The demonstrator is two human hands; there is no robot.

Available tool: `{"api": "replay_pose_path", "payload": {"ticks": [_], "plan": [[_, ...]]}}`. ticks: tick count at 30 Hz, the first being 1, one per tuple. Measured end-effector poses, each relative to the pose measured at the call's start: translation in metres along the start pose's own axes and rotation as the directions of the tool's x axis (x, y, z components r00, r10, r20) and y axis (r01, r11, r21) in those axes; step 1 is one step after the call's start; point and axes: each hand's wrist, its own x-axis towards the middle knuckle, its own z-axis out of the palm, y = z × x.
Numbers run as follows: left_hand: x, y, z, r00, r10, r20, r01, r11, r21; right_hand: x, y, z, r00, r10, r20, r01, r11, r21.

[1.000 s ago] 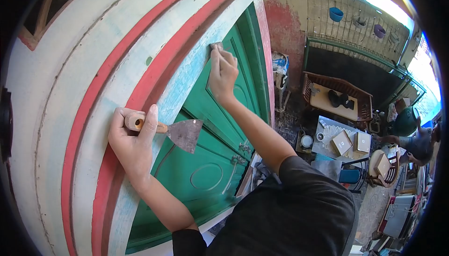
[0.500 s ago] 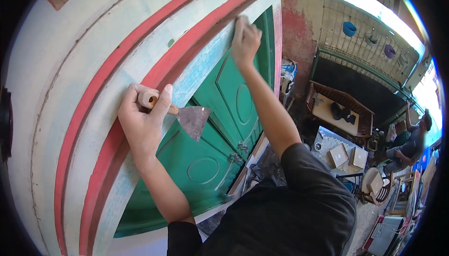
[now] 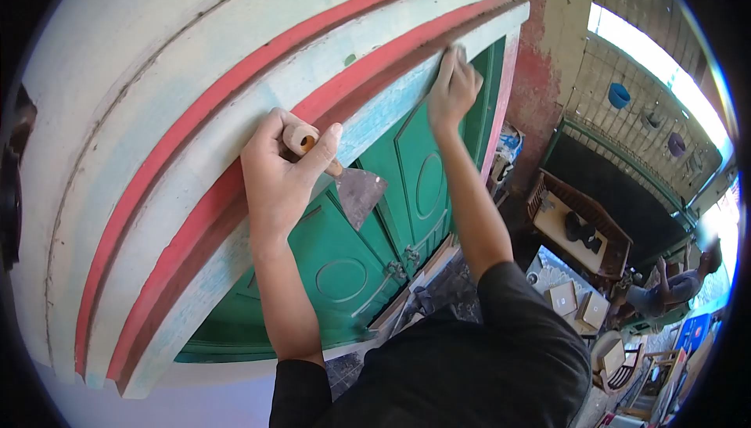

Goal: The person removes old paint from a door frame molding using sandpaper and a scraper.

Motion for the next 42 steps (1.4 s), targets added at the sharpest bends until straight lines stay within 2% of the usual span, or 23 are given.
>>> {"api": "replay_pose_path", "payload": {"ticks": [1,3,4,6,7,9,10,11,13,14,17,19,21,23,25,26,28,32,34,37,38,40,42], "plan": [[0.0,-0.001,0.0,1.0,0.008,-0.012,-0.008,1.0,0.002,-0.024,-0.003,-0.002,1.0,-0.019,-0.014,0.019,1.0,-0.007],[0.001,-0.002,0.0,1.0,-0.007,0.006,0.007,1.0,0.004,-0.062,-0.011,-0.019,0.991,0.055,0.121,-0.057,0.998,0.012],[0.001,-0.003,0.0,1.0,0.005,0.007,-0.005,1.0,0.018,-0.056,-0.008,-0.014,0.991,0.054,0.124,-0.057,0.998,0.019],[0.001,-0.001,0.002,1.0,0.013,-0.005,-0.013,0.999,0.032,-0.026,0.009,0.001,0.997,-0.07,-0.026,0.071,0.997,0.017],[0.0,0.0,0.002,1.0,0.022,-0.018,-0.021,0.999,0.041,-0.006,0.018,0.008,0.997,-0.068,-0.027,0.068,0.998,0.017],[0.0,0.0,0.001,1.0,0.022,-0.016,-0.021,0.999,0.04,0.027,0.028,0.016,0.993,0.119,-0.013,-0.119,0.993,-0.027],[0.0,0.0,0.001,1.0,0.024,-0.014,-0.023,0.999,0.037,0.025,0.029,0.015,0.99,0.138,0.037,-0.136,0.989,-0.055],[0.001,0.0,0.001,0.999,0.029,-0.015,-0.028,0.999,0.034,0.018,0.029,0.013,0.991,0.133,0.034,-0.131,0.99,-0.054],[0.002,0.0,0.002,1.0,-0.003,-0.001,0.003,1.0,0.026,-0.018,0.018,0.001,1.0,-0.028,0.004,0.027,0.998,0.048],[0.002,-0.001,0.003,1.0,-0.002,0.002,0.001,1.0,0.026,-0.042,0.012,-0.007,1.0,-0.008,0.023,0.007,1.0,0.02],[0.001,-0.001,0.003,1.0,0.001,0.003,-0.001,0.999,0.033,-0.033,0.028,-0.004,0.997,-0.067,0.03,0.066,0.997,0.035],[0.002,-0.001,0.003,1.0,-0.013,-0.013,0.013,1.0,0.028,0.015,0.042,0.013,0.998,-0.067,-0.005,0.068,0.997,0.026],[0.002,0.001,0.003,1.0,-0.015,-0.01,0.016,0.999,0.04,0.048,0.047,0.019,0.985,0.169,0.025,-0.169,0.986,-0.006],[0.005,0.001,0.003,1.0,0.001,-0.01,-0.001,0.999,0.05,0.032,0.04,0.015,0.995,0.102,0.015,-0.102,0.994,-0.033],[0.005,-0.003,0.005,1.0,0.015,0.001,-0.015,1.0,0.008,-0.01,0.034,0.003,0.998,-0.07,-0.008,0.07,0.997,0.016],[0.005,-0.004,0.006,1.0,0.015,0.004,-0.015,1.0,0.004,-0.022,0.032,-0.005,0.997,-0.072,-0.01,0.072,0.997,0.012],[0.005,-0.003,0.006,0.999,0.044,-0.016,-0.043,0.998,0.047,-0.039,0.03,-0.015,0.994,-0.048,0.094,0.046,0.999,0.018],[0.003,-0.001,0.006,1.0,-0.001,-0.008,0.001,0.999,0.047,0.033,0.057,0.011,0.998,-0.013,0.061,0.013,1.0,0.007],[0.004,0.0,0.005,1.0,0.0,-0.015,0.001,0.998,0.061,0.046,0.06,0.015,0.997,0.068,0.045,-0.063,0.994,-0.09],[0.004,-0.003,0.007,0.999,0.024,-0.027,-0.022,0.999,0.047,-0.013,0.039,0.001,0.997,-0.078,-0.027,0.078,0.997,-0.01],[0.003,-0.004,0.007,0.999,0.028,-0.023,-0.027,0.999,0.045,-0.024,0.034,-0.007,0.996,-0.08,-0.033,0.08,0.997,-0.012],[0.002,-0.004,0.008,0.998,0.033,-0.046,-0.03,0.998,0.063,-0.04,0.029,-0.018,0.994,0.017,0.111,-0.012,0.999,-0.044],[0.001,-0.005,0.006,0.999,0.021,-0.032,-0.018,0.997,0.077,-0.006,0.053,-0.002,0.996,0.069,0.058,-0.066,0.996,-0.051]]}}
